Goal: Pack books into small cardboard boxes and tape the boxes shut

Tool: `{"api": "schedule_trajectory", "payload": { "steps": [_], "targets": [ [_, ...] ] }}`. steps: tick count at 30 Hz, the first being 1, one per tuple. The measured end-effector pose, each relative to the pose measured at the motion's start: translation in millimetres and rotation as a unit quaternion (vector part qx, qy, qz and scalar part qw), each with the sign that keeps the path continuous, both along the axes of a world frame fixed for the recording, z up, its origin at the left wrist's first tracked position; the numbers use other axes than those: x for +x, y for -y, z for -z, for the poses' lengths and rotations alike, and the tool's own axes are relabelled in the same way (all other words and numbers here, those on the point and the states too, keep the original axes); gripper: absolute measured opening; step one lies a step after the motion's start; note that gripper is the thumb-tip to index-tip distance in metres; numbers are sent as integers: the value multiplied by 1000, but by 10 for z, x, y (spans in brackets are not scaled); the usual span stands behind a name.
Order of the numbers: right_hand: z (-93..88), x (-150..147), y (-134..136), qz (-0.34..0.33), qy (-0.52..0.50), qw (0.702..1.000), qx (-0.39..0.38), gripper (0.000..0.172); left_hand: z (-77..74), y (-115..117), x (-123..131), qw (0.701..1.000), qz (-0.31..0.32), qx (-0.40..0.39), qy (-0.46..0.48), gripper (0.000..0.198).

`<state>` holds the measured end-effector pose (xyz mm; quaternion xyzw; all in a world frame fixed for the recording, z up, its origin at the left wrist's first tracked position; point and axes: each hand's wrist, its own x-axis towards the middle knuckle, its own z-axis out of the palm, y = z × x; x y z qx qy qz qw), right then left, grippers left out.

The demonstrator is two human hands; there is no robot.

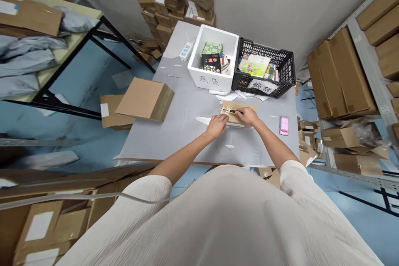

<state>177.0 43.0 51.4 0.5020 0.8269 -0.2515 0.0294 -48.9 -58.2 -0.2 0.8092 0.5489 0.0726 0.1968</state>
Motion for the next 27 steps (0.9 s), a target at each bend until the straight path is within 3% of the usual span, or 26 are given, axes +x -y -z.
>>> {"api": "schedule_trajectory", "payload": {
  "steps": [20, 27],
  "targets": [
    [-176, -109, -169, -30, 63, 998, -7, 45, -13, -2, -23, 1000, 9, 8, 10, 58],
    [-106, -87, -186, -18, 46, 999, -18, 45, -7, -12, -9, 1000, 6, 8, 9, 60]
  ]
}}
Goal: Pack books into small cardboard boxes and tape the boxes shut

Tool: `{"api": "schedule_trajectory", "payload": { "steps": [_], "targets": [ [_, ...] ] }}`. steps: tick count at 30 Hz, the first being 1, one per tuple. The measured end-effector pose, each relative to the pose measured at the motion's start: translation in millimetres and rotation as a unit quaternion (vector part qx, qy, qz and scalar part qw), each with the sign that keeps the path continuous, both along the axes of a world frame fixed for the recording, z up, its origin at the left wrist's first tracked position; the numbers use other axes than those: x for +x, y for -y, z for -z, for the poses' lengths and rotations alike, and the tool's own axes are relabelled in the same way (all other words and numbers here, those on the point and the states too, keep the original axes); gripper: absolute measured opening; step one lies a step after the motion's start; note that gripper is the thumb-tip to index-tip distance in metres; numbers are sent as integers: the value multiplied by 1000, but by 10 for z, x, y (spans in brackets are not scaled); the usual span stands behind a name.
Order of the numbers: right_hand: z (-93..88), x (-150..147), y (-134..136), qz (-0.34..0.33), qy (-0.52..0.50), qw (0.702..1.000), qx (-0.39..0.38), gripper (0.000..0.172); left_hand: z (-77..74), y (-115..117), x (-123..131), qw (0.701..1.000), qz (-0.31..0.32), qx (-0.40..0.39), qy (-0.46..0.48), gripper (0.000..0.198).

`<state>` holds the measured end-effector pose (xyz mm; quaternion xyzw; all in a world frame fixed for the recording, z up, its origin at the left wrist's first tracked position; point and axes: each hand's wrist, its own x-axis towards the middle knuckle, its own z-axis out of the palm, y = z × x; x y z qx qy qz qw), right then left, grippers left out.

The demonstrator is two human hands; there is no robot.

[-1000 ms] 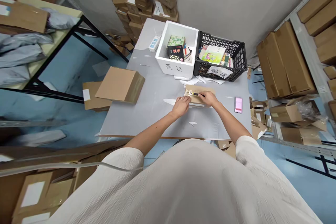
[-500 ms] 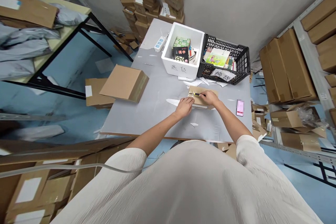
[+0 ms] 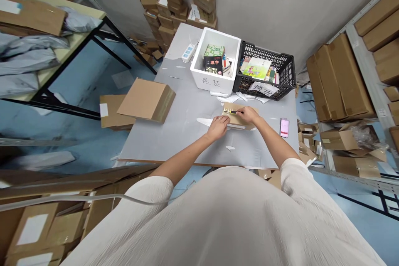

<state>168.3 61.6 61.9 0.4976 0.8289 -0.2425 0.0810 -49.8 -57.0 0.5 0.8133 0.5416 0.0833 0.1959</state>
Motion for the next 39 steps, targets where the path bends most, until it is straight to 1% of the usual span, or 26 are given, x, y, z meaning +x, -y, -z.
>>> {"api": "schedule_trajectory", "payload": {
  "steps": [4, 8, 13, 17, 22, 25, 31, 35, 39],
  "targets": [
    [27, 6, -17, -6, -4, 1000, 1, 47, -12, 2, 4, 1000, -2, 1, 1, 58],
    [28, 29, -28, 5, 13, 1000, 3, 44, -35, 3, 3, 1000, -5, -5, -6, 54],
    [10, 87, -35, -1, 14, 1000, 4, 43, -46, 1, 1, 1000, -7, -5, -9, 54],
    [-33, 115, -18, -6, 21, 1000, 15, 43, -31, -4, -3, 1000, -10, -5, -8, 53],
    [-67, 84, 26, -4, 43, 999, -1, 47, -10, -19, -1, 1000, -11, -2, -2, 59],
    [-96, 64, 42, -3, 56, 998, -4, 48, 6, -29, 7, 1000, -14, 6, -6, 56],
    [-242, 80, 71, -12, 95, 995, 5, 47, 38, -31, 9, 1000, -22, 17, -12, 52],
    [-329, 209, 71, -6, 114, 993, 0, 45, 27, -30, 9, 999, -26, 13, -21, 46],
    [-371, 518, 73, 27, 135, 990, -10, 43, 5, -44, 37, 999, -31, 3, -34, 43]
  ]
}}
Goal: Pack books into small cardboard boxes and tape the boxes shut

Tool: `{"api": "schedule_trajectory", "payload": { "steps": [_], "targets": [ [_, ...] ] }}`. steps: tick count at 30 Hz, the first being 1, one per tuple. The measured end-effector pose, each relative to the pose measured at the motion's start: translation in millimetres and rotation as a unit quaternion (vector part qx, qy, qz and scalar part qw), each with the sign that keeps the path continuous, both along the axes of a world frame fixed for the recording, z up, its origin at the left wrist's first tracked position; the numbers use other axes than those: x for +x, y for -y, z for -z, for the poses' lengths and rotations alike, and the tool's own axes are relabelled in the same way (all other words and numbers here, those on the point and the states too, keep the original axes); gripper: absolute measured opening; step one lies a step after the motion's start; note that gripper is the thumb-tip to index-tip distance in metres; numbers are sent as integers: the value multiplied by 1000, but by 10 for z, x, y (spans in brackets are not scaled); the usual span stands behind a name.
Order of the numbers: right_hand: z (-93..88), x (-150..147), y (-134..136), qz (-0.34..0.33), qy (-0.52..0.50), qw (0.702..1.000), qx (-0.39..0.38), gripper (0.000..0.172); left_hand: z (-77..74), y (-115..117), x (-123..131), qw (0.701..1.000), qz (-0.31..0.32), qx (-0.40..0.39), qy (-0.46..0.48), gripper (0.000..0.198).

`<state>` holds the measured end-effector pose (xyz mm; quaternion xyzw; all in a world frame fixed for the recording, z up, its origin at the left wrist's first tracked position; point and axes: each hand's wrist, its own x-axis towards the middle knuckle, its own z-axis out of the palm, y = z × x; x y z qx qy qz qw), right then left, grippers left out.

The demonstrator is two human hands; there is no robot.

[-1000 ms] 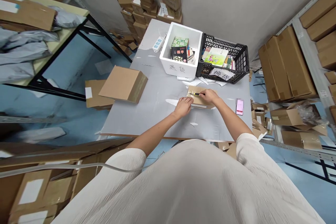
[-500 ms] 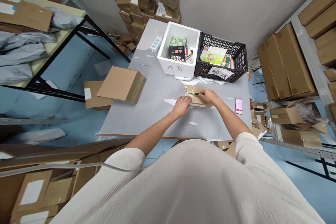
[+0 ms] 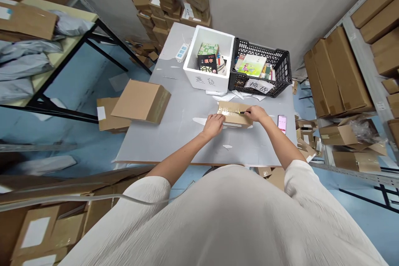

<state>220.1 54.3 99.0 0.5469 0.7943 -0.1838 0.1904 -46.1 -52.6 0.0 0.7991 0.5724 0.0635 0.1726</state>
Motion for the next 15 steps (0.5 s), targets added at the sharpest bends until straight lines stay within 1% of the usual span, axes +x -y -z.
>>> {"api": "schedule_trajectory", "payload": {
  "steps": [3, 6, 10, 15],
  "targets": [
    [-3, 271, 28, 27, 4, 1000, 2, 42, -16, -27, 47, 1000, -14, 1, -13, 45],
    [7, 481, 67, 43, 5, 999, 6, 43, -31, -67, 96, 999, -30, 3, -22, 48],
    [24, 654, 91, 47, 6, 999, 16, 44, -39, -110, 123, 999, -36, 0, -32, 47],
    [15, 875, 95, 51, 5, 998, 23, 42, -13, -125, 117, 998, -54, -3, -36, 41]
  ]
}}
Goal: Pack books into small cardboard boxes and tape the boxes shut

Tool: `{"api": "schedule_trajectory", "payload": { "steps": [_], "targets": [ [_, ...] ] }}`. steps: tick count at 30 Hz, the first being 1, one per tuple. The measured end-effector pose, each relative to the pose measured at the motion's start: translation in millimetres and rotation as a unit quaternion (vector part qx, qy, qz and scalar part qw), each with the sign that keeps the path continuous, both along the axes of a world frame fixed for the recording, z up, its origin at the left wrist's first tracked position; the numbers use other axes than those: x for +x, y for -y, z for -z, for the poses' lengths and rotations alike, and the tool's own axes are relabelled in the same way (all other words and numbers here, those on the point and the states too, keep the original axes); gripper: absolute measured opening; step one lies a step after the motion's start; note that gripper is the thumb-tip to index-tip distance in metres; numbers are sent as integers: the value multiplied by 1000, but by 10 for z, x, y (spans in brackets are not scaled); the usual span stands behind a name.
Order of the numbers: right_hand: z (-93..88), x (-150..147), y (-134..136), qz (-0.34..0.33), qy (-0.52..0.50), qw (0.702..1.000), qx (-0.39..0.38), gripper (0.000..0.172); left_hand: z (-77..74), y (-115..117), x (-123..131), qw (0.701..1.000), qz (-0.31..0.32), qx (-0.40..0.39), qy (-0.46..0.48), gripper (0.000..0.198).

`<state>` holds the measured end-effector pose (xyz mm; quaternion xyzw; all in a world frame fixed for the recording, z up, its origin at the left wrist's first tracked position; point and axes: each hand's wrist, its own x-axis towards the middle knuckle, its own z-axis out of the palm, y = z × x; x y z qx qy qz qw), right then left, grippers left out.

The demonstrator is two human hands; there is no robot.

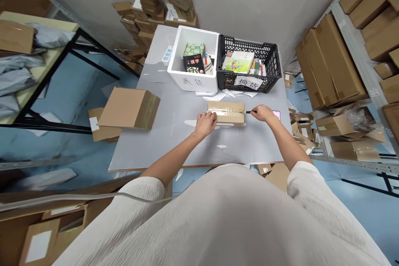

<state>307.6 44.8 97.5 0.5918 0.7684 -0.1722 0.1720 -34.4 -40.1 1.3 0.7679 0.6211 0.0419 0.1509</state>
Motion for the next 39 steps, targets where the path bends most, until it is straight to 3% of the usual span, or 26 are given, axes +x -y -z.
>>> {"api": "schedule_trajectory", "payload": {
  "steps": [7, 12, 18, 22, 25, 29, 35, 39],
  "targets": [
    [-30, 341, 52, 23, -13, 1000, -3, 41, 61, -97, 42, 1000, -17, -13, 22, 41],
    [22, 496, 119, 89, -87, 992, -7, 42, 101, -268, 306, 996, 57, -24, 66, 53],
    [218, 610, 211, 196, -216, 956, -42, 31, 81, -518, 680, 990, 120, -52, 47, 70],
    [415, 663, 212, 221, -278, 932, -72, 26, 66, -624, 783, 990, 114, -82, -2, 63],
    [515, 651, 178, 198, -315, 925, -72, 27, 71, -643, 819, 989, 123, -82, -20, 63],
    [559, 594, 79, 120, -322, 938, -50, 33, 97, -607, 853, 990, 118, -71, -24, 65],
    [566, 560, -206, 1, -209, 977, -46, 39, 122, -541, 860, 990, 119, -60, -42, 69],
    [569, 460, -406, -53, -159, 985, -35, 39, 111, -523, 833, 989, 128, -59, -40, 72]
  ]
}}
